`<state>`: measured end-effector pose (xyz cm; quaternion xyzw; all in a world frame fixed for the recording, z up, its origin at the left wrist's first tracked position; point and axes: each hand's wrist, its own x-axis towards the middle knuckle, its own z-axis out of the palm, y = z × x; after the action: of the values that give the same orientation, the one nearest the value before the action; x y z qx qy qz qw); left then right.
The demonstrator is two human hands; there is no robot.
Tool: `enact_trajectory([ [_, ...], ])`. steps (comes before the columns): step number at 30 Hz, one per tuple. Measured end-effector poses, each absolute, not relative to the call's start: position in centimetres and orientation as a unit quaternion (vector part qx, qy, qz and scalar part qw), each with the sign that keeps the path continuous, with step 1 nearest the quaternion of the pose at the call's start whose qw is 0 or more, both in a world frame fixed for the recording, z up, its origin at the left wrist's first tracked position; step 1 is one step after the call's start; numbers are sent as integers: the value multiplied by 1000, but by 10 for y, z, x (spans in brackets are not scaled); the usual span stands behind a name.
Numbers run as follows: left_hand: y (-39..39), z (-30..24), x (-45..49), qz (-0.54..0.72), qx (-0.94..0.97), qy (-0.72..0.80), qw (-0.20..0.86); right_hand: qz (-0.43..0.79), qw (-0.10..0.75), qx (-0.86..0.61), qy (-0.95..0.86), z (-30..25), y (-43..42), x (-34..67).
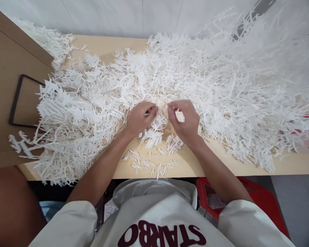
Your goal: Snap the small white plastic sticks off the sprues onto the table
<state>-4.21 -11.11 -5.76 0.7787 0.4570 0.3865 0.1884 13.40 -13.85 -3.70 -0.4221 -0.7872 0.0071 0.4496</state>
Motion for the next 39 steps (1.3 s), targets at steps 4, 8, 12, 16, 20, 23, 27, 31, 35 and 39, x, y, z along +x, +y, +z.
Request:
enact_trajectory([
  [4,-116,-62,-38,362,821,425,120,63,321,-478,-815,-34,-121,150],
  [8,-114,-64,-39,319,865,387,-34,58,217,-435,-872,-37,-121,150],
  [12,-115,-63,-40,301,867,369,-147,-6,200,-435,-878,-41,-123,147],
  [16,-118,-62,-38,313,875,358,-90,-24,215,-422,-880,-38,-128,142],
  [20,-121,-61,-35,314,881,354,-16,-42,230,-418,-878,-34,-133,140],
  [23,-124,-61,-32,318,877,359,8,-32,246,-407,-879,-34,-131,142],
  [27,-123,-61,-30,343,864,361,73,-9,282,-397,-874,-34,-133,140],
  [31,-111,-56,-46,412,771,467,133,5,317,-267,-910,-31,-155,119],
  [35,-105,-45,-62,460,698,536,119,18,396,-135,-908,-32,-169,108],
  [39,-109,-44,-57,414,765,467,160,27,459,-399,-793,-33,-149,124],
])
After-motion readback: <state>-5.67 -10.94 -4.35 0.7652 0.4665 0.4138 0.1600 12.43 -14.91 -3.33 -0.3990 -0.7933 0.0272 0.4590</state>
